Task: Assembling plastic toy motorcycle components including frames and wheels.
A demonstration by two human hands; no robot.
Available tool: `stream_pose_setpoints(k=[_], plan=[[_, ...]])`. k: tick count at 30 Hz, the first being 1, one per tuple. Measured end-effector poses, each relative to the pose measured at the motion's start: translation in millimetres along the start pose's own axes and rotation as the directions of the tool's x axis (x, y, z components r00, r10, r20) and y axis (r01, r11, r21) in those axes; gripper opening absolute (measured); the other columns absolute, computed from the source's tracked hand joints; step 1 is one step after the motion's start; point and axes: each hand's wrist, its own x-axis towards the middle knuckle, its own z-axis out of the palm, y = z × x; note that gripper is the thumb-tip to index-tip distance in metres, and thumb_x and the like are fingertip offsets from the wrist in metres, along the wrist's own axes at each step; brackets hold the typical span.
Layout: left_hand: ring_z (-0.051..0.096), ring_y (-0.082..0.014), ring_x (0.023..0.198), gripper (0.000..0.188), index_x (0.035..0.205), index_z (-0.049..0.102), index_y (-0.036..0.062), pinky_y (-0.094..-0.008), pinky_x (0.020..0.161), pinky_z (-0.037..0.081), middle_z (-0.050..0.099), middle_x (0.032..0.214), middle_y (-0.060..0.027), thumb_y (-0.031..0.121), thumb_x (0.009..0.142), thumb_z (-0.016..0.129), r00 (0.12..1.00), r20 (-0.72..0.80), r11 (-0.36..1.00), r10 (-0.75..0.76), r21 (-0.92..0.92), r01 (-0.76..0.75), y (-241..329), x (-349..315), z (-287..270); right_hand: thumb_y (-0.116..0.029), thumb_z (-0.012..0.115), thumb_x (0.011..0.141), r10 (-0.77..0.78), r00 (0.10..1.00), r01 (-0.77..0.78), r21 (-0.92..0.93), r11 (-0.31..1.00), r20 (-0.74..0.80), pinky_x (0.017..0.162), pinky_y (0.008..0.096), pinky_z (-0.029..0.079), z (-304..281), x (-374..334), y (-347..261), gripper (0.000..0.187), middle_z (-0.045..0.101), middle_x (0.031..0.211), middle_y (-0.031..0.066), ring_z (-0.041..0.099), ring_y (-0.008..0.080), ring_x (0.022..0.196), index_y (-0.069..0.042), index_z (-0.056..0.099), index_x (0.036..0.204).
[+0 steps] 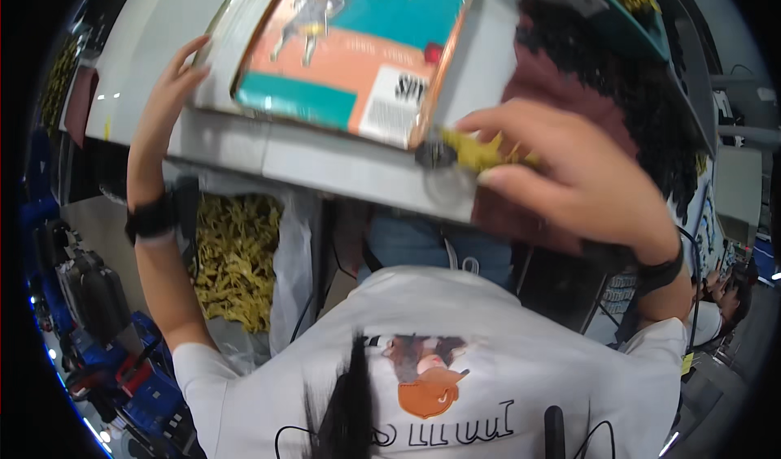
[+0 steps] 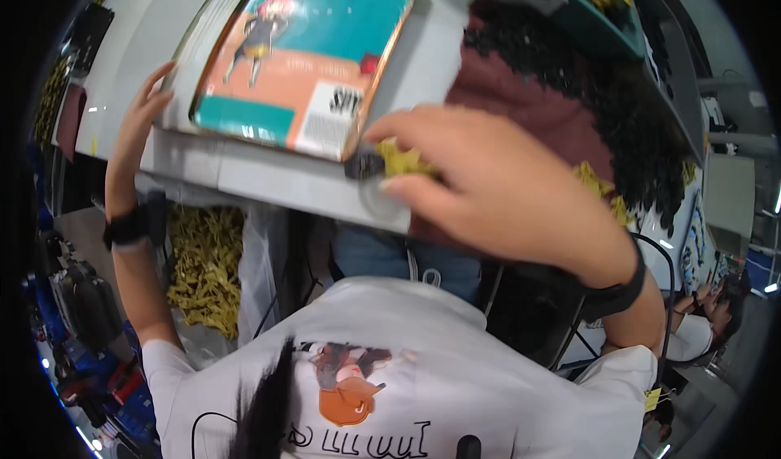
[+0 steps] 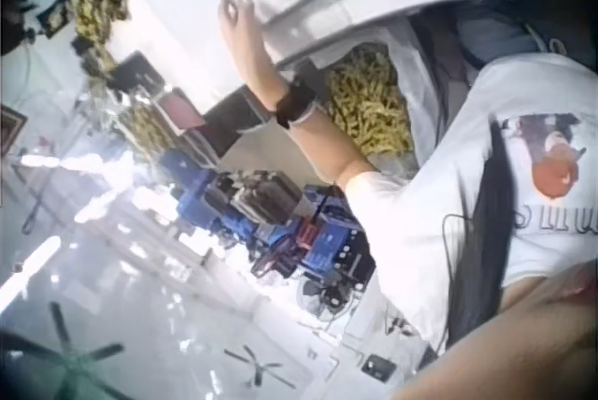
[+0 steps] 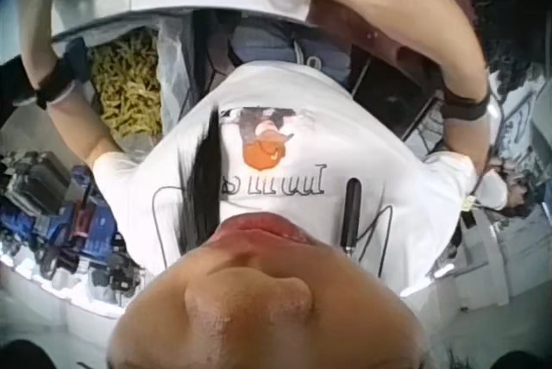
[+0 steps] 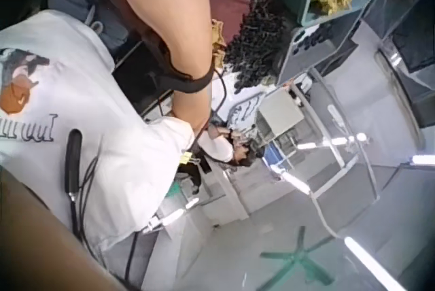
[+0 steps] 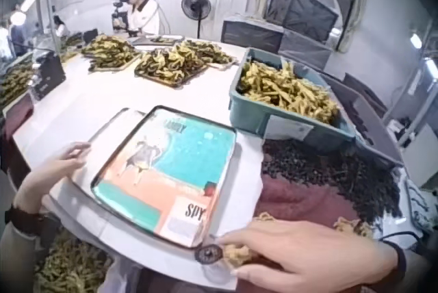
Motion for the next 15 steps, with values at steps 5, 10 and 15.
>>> stream_pose_setpoints(k=[5,10,15], plan=[[0.05,-0.0357,0.12,0.05,0.135,0.053,0.0172,-0.0398,0.105,0.035,0.053,0.132,-0.0202,0.047,0.095,0.05,0.852,-0.228,0.773,0.472,0.572,-0.275,-20,1,30,-0.008,0.063,0.081,-0.127,0.99,0.12,-0.113,0.986,-0.056,0.092,0.0345,0.045,5,-107,-34,0.036,0.062,0.11,0.0139,0.059,0.0243,0.103,0.001,0.061,0.116],[0.045,-0.037,0.127,0.053,0.135,0.052,0.0174,-0.0433,0.105,0.036,0.048,0.136,-0.0204,0.051,0.095,0.046,0.876,-0.149,0.749,0.459,0.594,-0.291,4,-25,107,-0.013,0.064,0.084,-0.003,0.911,-0.057,-0.132,0.99,-0.413,0.087,0.0315,0.046,38,-160,-8,0.033,0.065,0.107,0.012,0.062,0.0226,0.099,-0.001,0.062,0.115],[0.042,-0.0351,0.129,0.05,0.13,0.055,0.0145,-0.0462,0.107,0.031,0.05,0.132,-0.0197,0.049,0.095,0.047,0.821,-0.292,0.714,0.49,0.675,-0.186,9,-45,138,-0.022,0.069,0.082,-0.298,0.862,0.043,-0.527,0.848,-0.41,0.099,0.045,0.041,109,-119,29,0.047,0.052,0.131,0.0153,0.05,0.0362,0.118,-0.011,0.057,0.126]])
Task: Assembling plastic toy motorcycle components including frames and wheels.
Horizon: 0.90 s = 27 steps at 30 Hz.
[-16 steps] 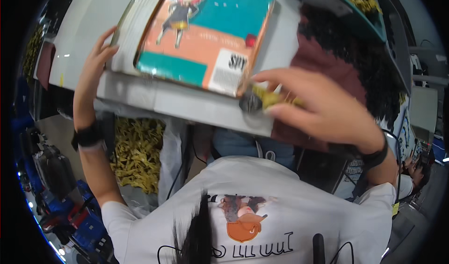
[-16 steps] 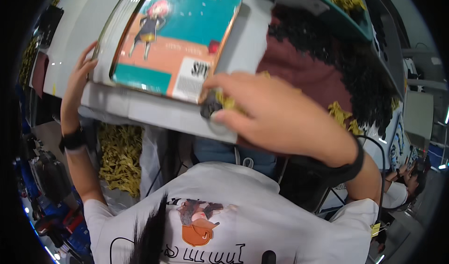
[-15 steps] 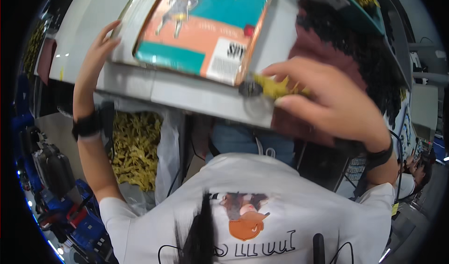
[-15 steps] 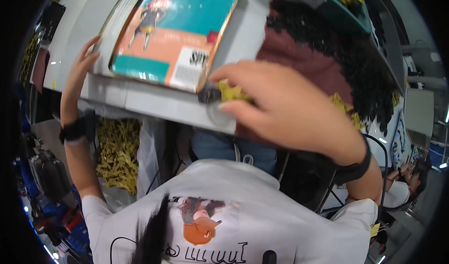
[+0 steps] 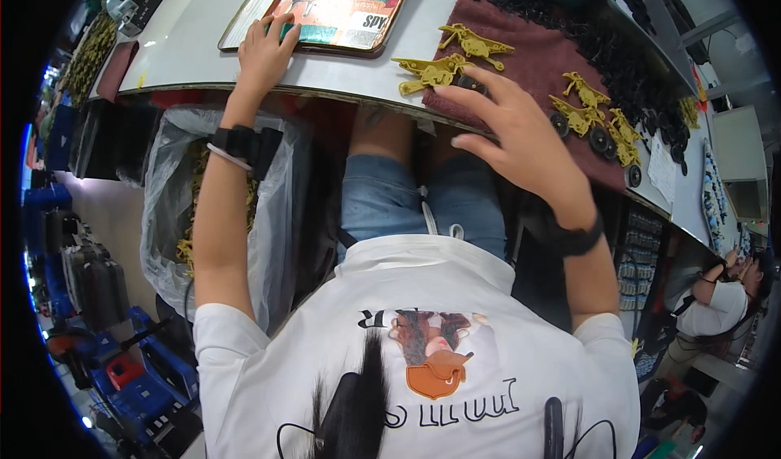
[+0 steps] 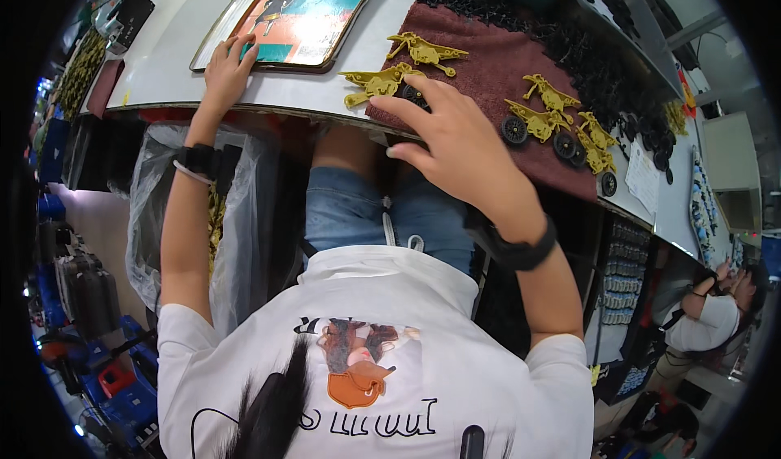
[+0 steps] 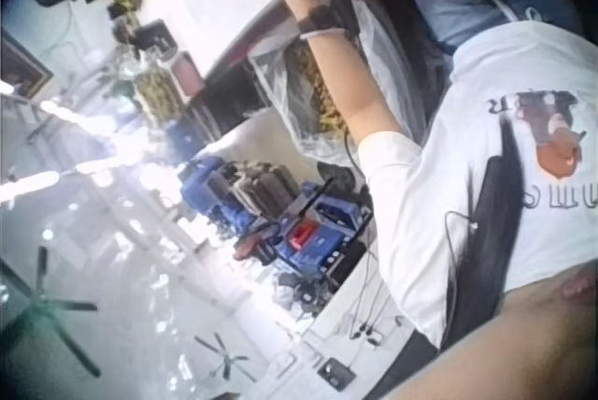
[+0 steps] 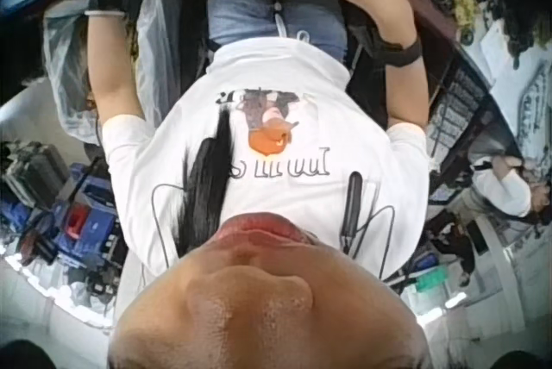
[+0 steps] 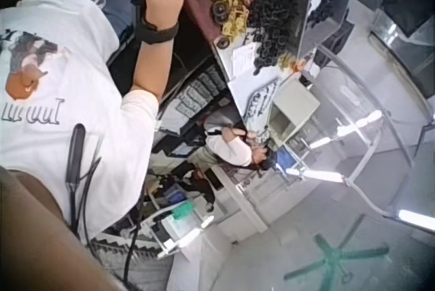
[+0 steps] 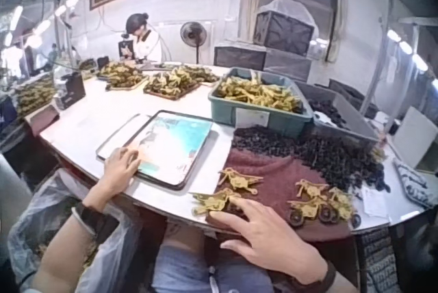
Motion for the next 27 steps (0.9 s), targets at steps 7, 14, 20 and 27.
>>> stream_pose_setpoints(k=[7,14,20,27], plan=[[0.056,-0.0318,0.097,0.018,0.093,0.061,0.0018,-0.0417,0.091,0.041,0.061,0.097,-0.0147,0.017,0.094,0.053,0.909,-0.417,0.762,0.015,-0.584,-0.281,101,-112,-20,-0.02,0.068,0.082,0.104,0.989,-0.106,-0.023,0.994,-0.101,0.1,0.0437,0.038,37,8,24,0.04,0.054,0.127,0.0143,0.049,0.0328,0.12,-0.01,0.06,0.12],[0.019,-0.0263,0.145,0.063,0.151,0.022,0.0033,-0.0332,0.117,0.014,0.025,0.155,-0.0169,0.04,0.102,0.039,0.729,0.68,-0.018,-0.076,-0.732,0.681,116,-213,76,-0.015,0.068,0.081,0.121,0.991,-0.118,0.04,0.992,-0.062,0.1,0.0407,0.037,32,7,26,0.038,0.054,0.13,0.0088,0.049,0.0312,0.118,-0.011,0.062,0.118],[0.035,-0.0272,0.138,0.061,0.146,0.035,0.0029,-0.0316,0.113,0.023,0.041,0.147,-0.0178,0.042,0.1,0.045,0.564,0.816,0.035,-0.125,-0.564,0.825,99,-224,56,-0.016,0.07,0.08,0.177,0.983,-0.176,0.037,0.984,-0.037,0.1,0.0394,0.037,36,9,27,0.042,0.054,0.13,0.0081,0.05,0.0294,0.117,-0.012,0.062,0.121],[0.048,-0.0267,0.128,0.053,0.135,0.05,-0.002,-0.0319,0.107,0.034,0.052,0.137,-0.0177,0.035,0.098,0.044,0.282,0.955,0.364,-0.09,-0.232,0.902,41,-335,82,-0.022,0.068,0.085,0.207,0.978,-0.207,-0.061,0.977,-0.008,0.103,0.0388,0.034,38,10,20,0.043,0.051,0.133,0.0105,0.047,0.029,0.121,-0.009,0.06,0.125]])
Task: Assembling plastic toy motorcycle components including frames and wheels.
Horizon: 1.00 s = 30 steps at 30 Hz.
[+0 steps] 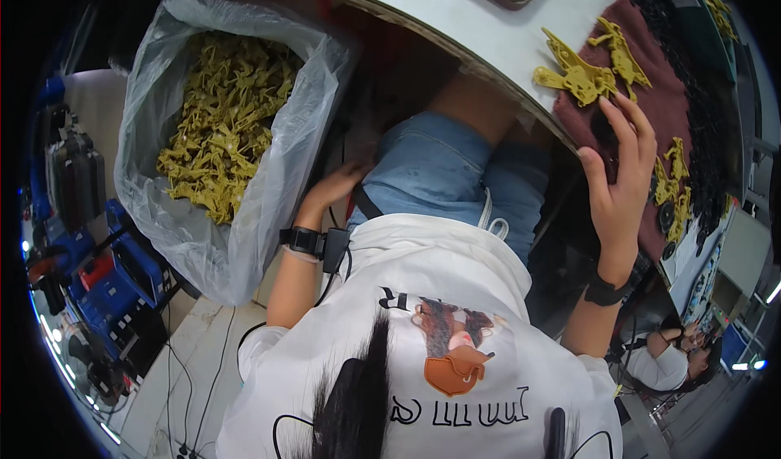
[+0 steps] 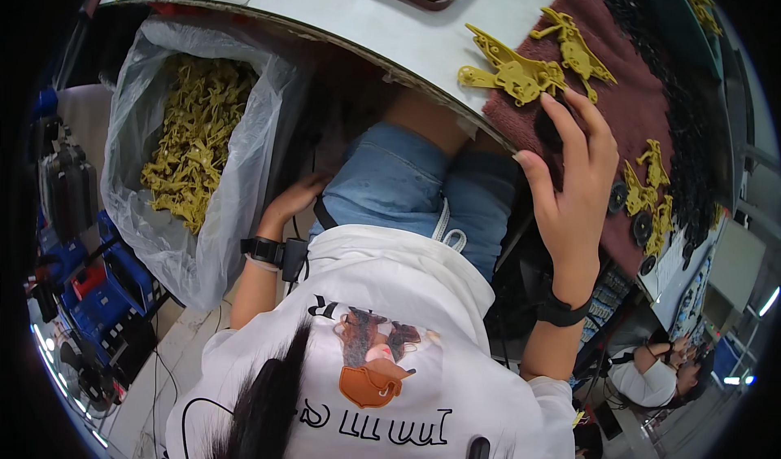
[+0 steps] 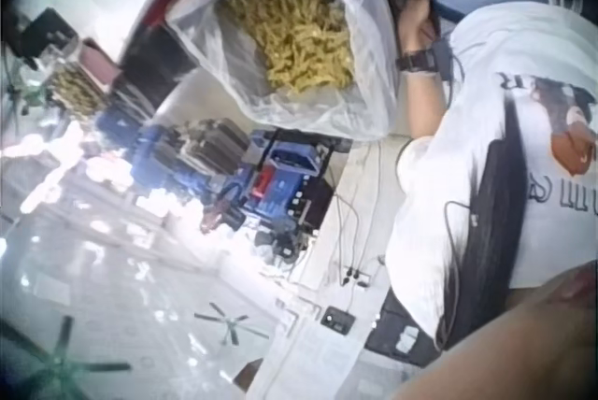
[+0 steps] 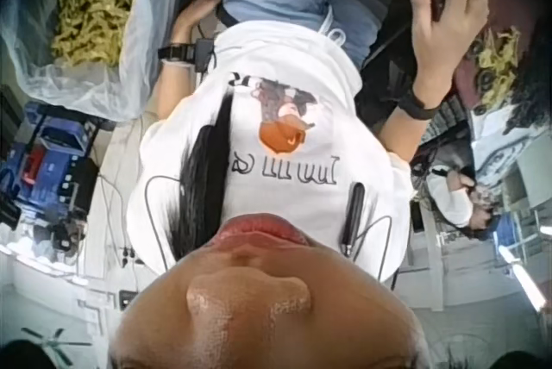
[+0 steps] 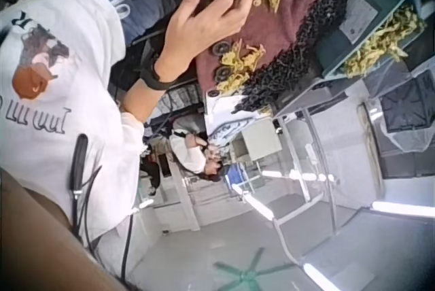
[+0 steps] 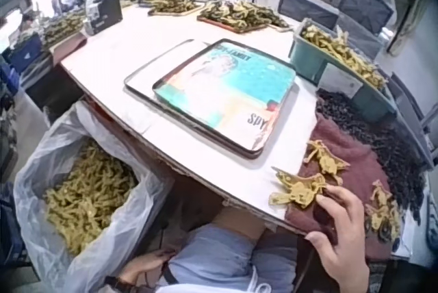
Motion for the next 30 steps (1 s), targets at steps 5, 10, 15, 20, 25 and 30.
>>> stream_pose_setpoints(k=[5,10,15,20,25,30], plan=[[0.05,-0.0288,0.126,0.049,0.132,0.052,-0.0027,-0.0327,0.106,0.036,0.053,0.136,-0.0194,0.03,0.097,0.041,0.992,0.124,0.996,-0.01,0.089,-0.001,3,-1,-3,-0.02,0.068,0.086,-0.061,0.995,0.059,-0.019,0.998,-0.083,0.102,0.0379,0.035,1,-6,-2,0.039,0.054,0.13,0.011,0.049,0.0286,0.118,-0.007,0.061,0.122],[0.053,-0.0288,0.122,0.047,0.131,0.054,-0.0029,-0.0333,0.104,0.037,0.057,0.132,-0.0199,0.026,0.096,0.04,0.994,0.109,1.0,0.026,0.001,-0.026,9,3,-6,-0.006,0.068,0.081,-0.163,0.968,0.16,-0.03,0.987,-0.192,0.093,0.0386,0.041,2,-11,-10,0.028,0.063,0.111,0.0115,0.056,0.03,0.104,-0.005,0.066,0.109],[0.056,-0.0292,0.118,0.044,0.127,0.056,-0.0039,-0.0344,0.099,0.041,0.061,0.126,-0.0199,0.014,0.089,0.045,0.979,0.193,0.995,-0.071,0.083,0.056,24,-7,-13,0.008,0.062,0.058,-0.248,0.963,0.269,0.302,0.914,-0.105,0.068,0.0376,0.047,3,-44,-20,0.038,0.064,0.086,0.0079,0.061,0.0256,0.073,-0.006,0.066,0.094],[0.056,-0.0314,0.119,0.05,0.131,0.053,-0.0009,-0.0366,0.099,0.043,0.06,0.127,-0.0219,0.003,0.082,0.052,0.982,0.182,0.992,-0.059,0.117,0.038,6,-30,-1,0.007,0.062,0.075,0.186,0.931,-0.335,0.53,0.779,0.314,0.062,0.0281,0.046,33,-113,-6,0.017,0.063,0.069,0.0089,0.06,0.0186,0.063,0.002,0.068,0.09],[0.057,-0.0323,0.118,0.043,0.129,0.056,0.004,-0.0372,0.099,0.044,0.06,0.127,-0.0199,0.012,0.087,0.053,0.979,0.178,0.974,-0.1,0.217,0.06,-31,-16,5,-0.004,0.058,0.09,0.71,0.494,-0.856,0.426,0.294,0.502,0.062,0.0229,0.043,70,-217,39,0.011,0.061,0.074,0.003,0.055,0.0085,0.067,0.002,0.065,0.097],[0.063,-0.0349,0.105,0.032,0.11,0.067,0.0047,-0.0402,0.09,0.047,0.066,0.111,-0.0211,0.018,0.087,0.05,0.966,0.185,0.862,-0.181,0.503,0.065,-39,-6,7,-0.007,0.058,0.091,0.674,0.436,-0.892,0.388,0.233,0.597,0.06,0.0237,0.039,90,-215,59,0.01,0.058,0.077,0.001,0.05,0.0083,0.068,0.001,0.063,0.095]])
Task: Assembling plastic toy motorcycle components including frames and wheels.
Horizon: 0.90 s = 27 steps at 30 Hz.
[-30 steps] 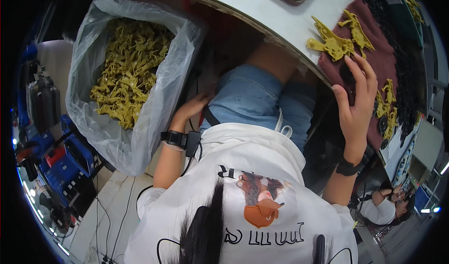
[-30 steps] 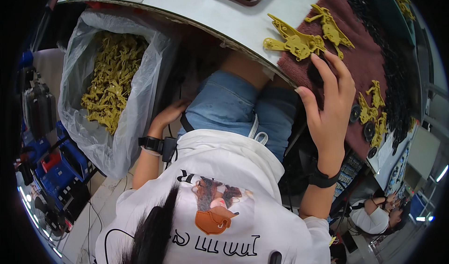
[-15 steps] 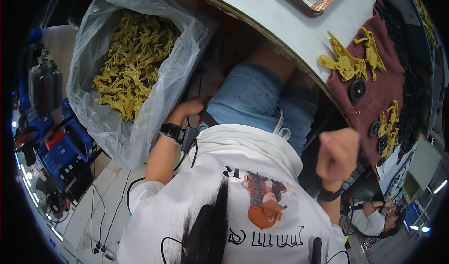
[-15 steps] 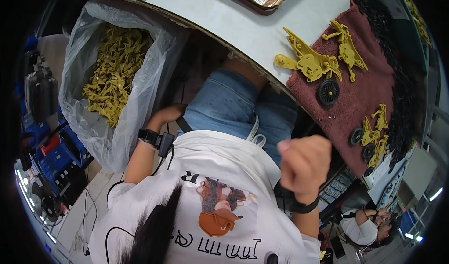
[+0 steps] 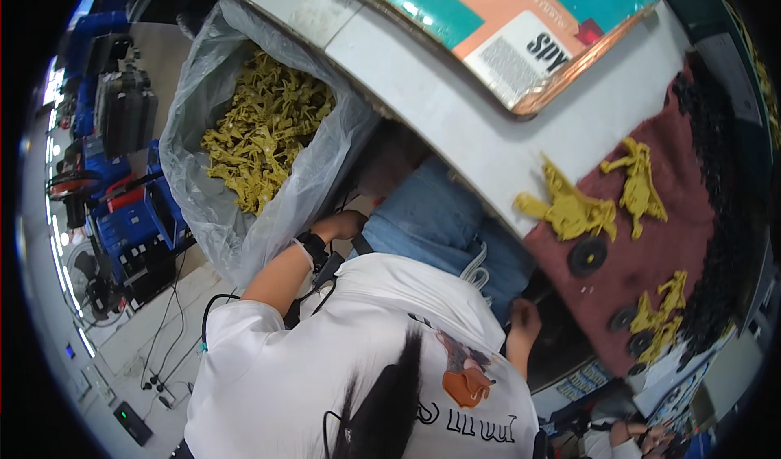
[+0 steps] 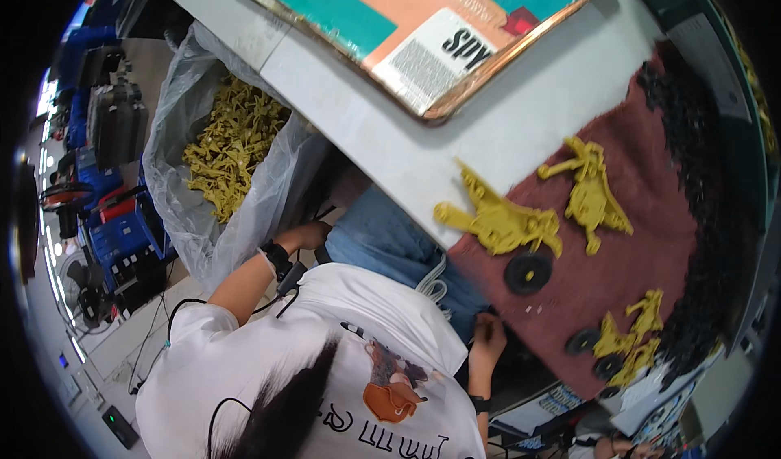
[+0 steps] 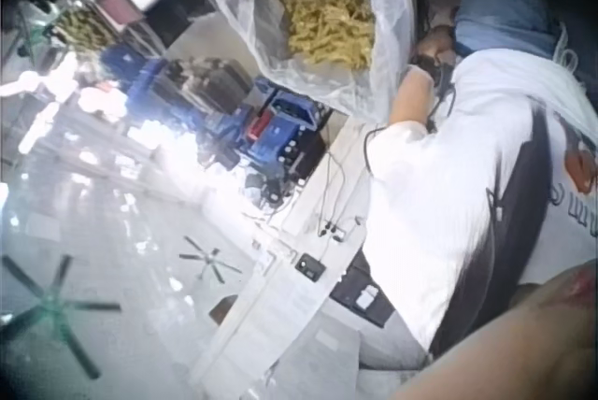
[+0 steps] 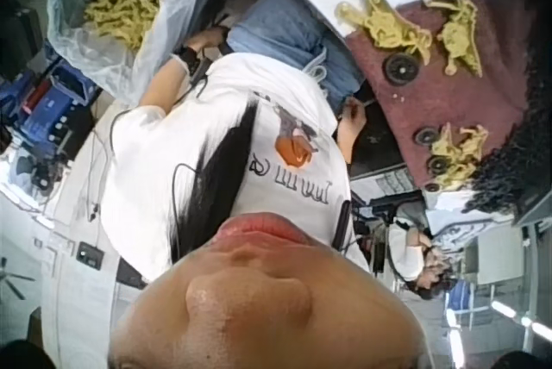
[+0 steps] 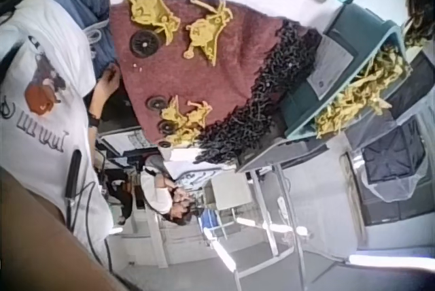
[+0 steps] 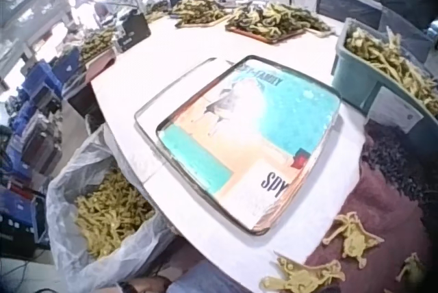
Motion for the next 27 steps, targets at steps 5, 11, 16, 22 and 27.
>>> stream_pose_setpoints(k=[5,11,16,22,27], plan=[[0.068,-0.0344,0.082,0.031,0.098,0.071,0.0011,-0.0457,0.073,0.052,0.069,0.101,-0.021,0.015,0.07,0.068,0.88,0.415,0.969,-0.23,0.187,0.164,-36,-5,39,-0.006,0.058,0.084,0.243,0.969,-0.224,0.255,0.941,-0.046,0.062,0.0342,0.047,-13,21,16,0.013,0.062,0.079,0.0091,0.06,0.0231,0.07,0.004,0.061,0.093],[0.061,-0.025,0.077,0.038,0.101,0.069,0.0084,-0.0426,0.072,0.05,0.07,0.093,-0.0073,0.042,0.087,0.055,0.629,0.502,0.755,-0.594,0.077,0.651,-73,-146,122,-0.005,0.057,0.083,0.087,0.994,-0.078,-0.119,0.99,0.065,0.064,0.0369,0.047,-53,23,19,0.014,0.062,0.081,0.0129,0.061,0.0276,0.073,0.004,0.061,0.092],[0.062,-0.0199,0.085,0.036,0.109,0.07,0.0124,-0.0355,0.075,0.049,0.071,0.099,-0.0058,0.04,0.087,0.06,0.475,0.779,0.91,-0.409,0.308,0.278,-47,-230,150,-0.005,0.057,0.081,-0.024,0.983,0.097,-0.405,0.909,0.181,0.066,0.0392,0.048,-67,26,14,0.015,0.062,0.082,0.0161,0.061,0.0313,0.075,0.005,0.061,0.092],[0.065,-0.0191,0.085,0.03,0.1,0.072,0.0104,-0.0324,0.075,0.05,0.072,0.093,-0.0031,0.033,0.081,0.066,0.701,0.705,0.963,-0.106,-0.102,0.249,-135,-200,211,-0.004,0.057,0.079,-0.098,0.937,0.314,-0.684,0.659,0.335,0.067,0.0419,0.048,-51,44,3,0.016,0.062,0.083,0.02,0.062,0.0358,0.078,0.006,0.06,0.092],[0.064,-0.0182,0.068,0.02,0.083,0.073,0.0096,-0.0351,0.063,0.049,0.069,0.073,-0.0049,0.026,0.078,0.063,0.804,0.409,0.788,-0.431,-0.263,0.556,-155,-148,178,-0.004,0.056,0.078,-0.1,0.893,0.447,-0.832,0.329,0.44,0.069,0.0442,0.049,-28,79,-12,0.017,0.063,0.084,0.0232,0.062,0.0395,0.08,0.006,0.06,0.092]])
